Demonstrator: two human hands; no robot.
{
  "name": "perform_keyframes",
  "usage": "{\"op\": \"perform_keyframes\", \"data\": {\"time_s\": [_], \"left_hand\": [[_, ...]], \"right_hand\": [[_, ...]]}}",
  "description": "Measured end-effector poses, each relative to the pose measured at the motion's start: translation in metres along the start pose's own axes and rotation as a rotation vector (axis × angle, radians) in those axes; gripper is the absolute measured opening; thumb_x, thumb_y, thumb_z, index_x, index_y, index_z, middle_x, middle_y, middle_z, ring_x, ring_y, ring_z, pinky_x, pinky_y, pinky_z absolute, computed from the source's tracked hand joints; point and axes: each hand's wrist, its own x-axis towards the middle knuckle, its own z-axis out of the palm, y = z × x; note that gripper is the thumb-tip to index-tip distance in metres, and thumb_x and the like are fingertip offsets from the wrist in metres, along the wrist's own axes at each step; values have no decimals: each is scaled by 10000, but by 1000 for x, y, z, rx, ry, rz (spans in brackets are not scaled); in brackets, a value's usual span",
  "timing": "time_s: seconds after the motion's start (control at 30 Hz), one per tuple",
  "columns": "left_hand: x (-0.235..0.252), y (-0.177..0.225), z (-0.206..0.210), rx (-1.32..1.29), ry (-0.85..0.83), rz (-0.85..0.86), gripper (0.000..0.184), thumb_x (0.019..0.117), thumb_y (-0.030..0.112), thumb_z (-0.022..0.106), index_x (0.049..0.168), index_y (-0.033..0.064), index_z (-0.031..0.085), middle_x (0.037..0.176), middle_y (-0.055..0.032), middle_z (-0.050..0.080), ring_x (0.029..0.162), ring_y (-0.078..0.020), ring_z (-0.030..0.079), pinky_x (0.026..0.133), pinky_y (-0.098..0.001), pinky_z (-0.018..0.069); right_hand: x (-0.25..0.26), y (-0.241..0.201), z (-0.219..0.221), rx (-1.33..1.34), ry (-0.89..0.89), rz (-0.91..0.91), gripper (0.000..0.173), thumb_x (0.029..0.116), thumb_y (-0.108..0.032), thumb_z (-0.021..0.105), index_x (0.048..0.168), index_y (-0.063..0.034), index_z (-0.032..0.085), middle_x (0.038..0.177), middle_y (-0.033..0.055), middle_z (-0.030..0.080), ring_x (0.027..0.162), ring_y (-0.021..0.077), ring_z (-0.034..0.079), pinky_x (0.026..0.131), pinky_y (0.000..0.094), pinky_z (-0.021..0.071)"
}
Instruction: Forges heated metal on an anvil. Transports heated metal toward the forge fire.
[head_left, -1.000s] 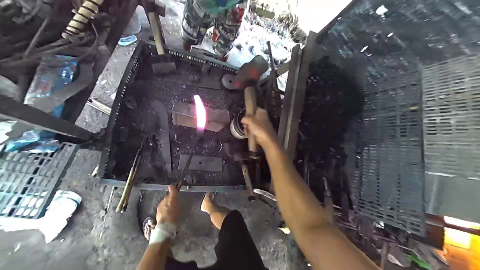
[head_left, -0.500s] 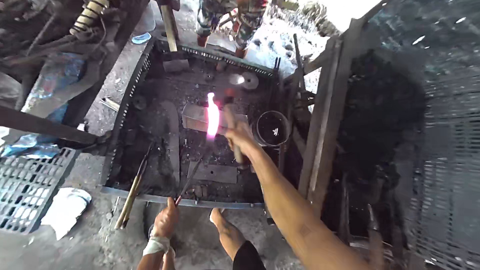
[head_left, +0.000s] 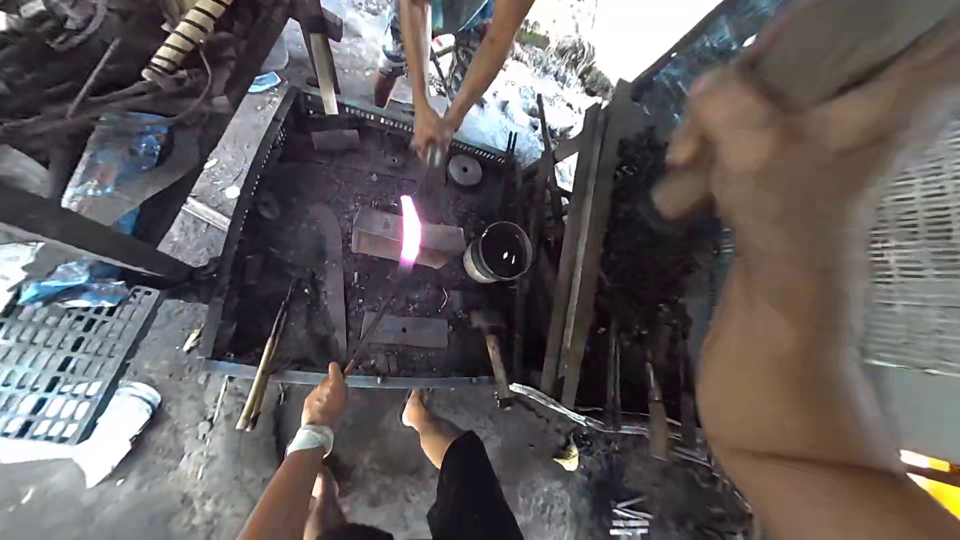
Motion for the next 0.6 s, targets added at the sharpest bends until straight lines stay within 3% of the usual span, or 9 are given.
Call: {"op": "perform_keyframes", "data": {"time_s": [0.07, 0.1, 0.13, 0.2, 0.27, 0.33, 0.4, 0.5, 0.6], "left_hand": [[1, 0, 5, 12, 15, -14, 470, 1080, 268, 453, 1512, 93, 393, 1138, -243, 717, 1044, -431, 724, 878, -600, 582], [3, 1, 7, 19, 23, -19, 457, 1090, 284, 446, 1504, 96, 403, 1117, -244, 721, 1023, -431, 729, 865, -599, 585], [6, 1, 8, 29, 27, -22, 450, 1096, 294, 434, 1502, 100, 403, 1098, -238, 724, 1006, -429, 732, 854, -594, 588], [5, 0, 10, 45, 48, -2, 429, 1101, 296, 430, 1477, 89, 420, 1050, -237, 726, 971, -429, 737, 824, -589, 593], [-7, 0, 6, 58, 52, 16, 426, 1094, 292, 435, 1465, 81, 432, 1038, -235, 727, 963, -431, 737, 815, -593, 590], [-17, 6, -16, 63, 67, 22, 429, 1096, 279, 425, 1482, 90, 420, 1053, -236, 726, 974, -437, 733, 822, -603, 586], [-33, 10, -25, 58, 22, 37, 448, 1086, 244, 441, 1506, 97, 391, 1093, -251, 717, 1006, -453, 724, 845, -622, 577], [-22, 9, -24, 52, 20, 48, 488, 1064, 209, 456, 1529, 97, 360, 1140, -257, 709, 1045, -452, 715, 872, -618, 572], [-8, 6, -14, 40, 35, 36, 479, 1060, 211, 459, 1517, 99, 372, 1154, -247, 709, 1061, -446, 713, 877, -617, 572]], "right_hand": [[-11, 23, 55, -2, 125, -22, 566, 887, -254, 740, 1277, 54, 469, 1020, 115, 644, 793, 182, 685, 693, 398, 627], [-44, 39, 91, -3, 65, 85, 610, 934, -261, 725, 1370, 45, 427, 1067, 128, 634, 845, 186, 670, 736, 402, 601], [-85, 65, 137, 47, -4, 212, 541, 935, -244, 730, 1335, 11, 473, 956, 103, 654, 733, 172, 667, 621, 386, 603], [-177, 130, 230, 179, -313, 615, 438, 937, -162, 698, 1297, 20, 526, 818, 126, 656, 622, 217, 648, 574, 435, 585], [-227, 173, 279, 264, -594, 1043, 320, 917, -81, 650, 1203, 12, 542, 725, 104, 600, 532, 192, 600, 506, 363, 550], [-200, 166, 262, 350, -668, 1262, 249, 919, -23, 625, 1142, 12, 520, 675, 80, 556, 480, 166, 565, 446, 315, 527], [-180, 137, 195, 345, -626, 1238, 255, 917, -28, 636, 1145, 9, 529, 672, 78, 566, 488, 164, 568, 457, 314, 527], [-145, 84, 83, 245, -530, 970, 328, 922, -93, 682, 1214, 5, 567, 720, 91, 624, 545, 186, 616, 530, 352, 571], [-97, 45, -5, 34, -381, 648, 434, 916, -213, 736, 1287, -54, 577, 855, 109, 699, 636, 237, 686, 601, 442, 620]]}}
